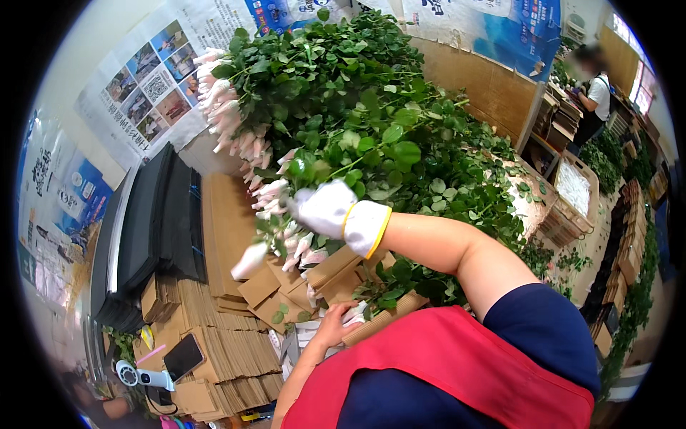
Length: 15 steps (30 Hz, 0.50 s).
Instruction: The person arranges pink roses with green leaves into a cardboard packaging tray. They place the flowers one by one into the slots of the tray, ensuring the stems are aligned and the blooms are protected by white foam tips. The person works continuously to fill the tray with the flowers.
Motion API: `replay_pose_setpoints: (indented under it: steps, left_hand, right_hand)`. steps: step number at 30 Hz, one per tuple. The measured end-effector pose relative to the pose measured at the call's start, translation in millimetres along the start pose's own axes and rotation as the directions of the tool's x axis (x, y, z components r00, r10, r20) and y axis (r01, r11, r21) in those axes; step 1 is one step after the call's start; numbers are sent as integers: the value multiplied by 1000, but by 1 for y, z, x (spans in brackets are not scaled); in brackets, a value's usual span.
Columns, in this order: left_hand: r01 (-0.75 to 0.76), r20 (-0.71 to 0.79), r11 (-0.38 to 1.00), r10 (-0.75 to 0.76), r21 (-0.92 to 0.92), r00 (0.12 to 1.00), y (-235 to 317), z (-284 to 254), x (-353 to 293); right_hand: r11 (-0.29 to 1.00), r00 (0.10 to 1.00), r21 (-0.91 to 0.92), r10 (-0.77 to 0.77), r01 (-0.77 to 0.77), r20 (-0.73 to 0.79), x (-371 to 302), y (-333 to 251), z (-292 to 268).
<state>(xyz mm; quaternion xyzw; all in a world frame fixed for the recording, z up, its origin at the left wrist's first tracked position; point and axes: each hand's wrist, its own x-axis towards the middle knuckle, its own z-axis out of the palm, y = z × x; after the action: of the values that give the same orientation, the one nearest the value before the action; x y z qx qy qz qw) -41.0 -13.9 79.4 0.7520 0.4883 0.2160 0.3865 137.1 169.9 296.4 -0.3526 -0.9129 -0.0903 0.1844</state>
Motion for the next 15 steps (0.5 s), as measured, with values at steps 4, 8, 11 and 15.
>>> replay_pose_setpoints:
  steps: [4, 8, 11, 15]
  left_hand:
    - [48, -27, 998, -49, -47, 998, 10, 0, -2]
    - [20, -108, 996, -30, -91, 994, 9, 9, -2]
    - [-31, -130, 996, 20, -82, 991, 7, 13, 6]
    - [-24, -143, 999, 17, -44, 990, 4, 8, -5]
  right_hand:
    - [980, 944, -101, 193, -172, 269, -12, 79, 3]
    - [733, 748, -354, 652, -580, 125, -85, 234, -33]
    - [810, 858, -284, 484, -514, -172, -109, 254, -70]
    - [971, 930, -227, -18, -71, -368, -72, 155, -103]
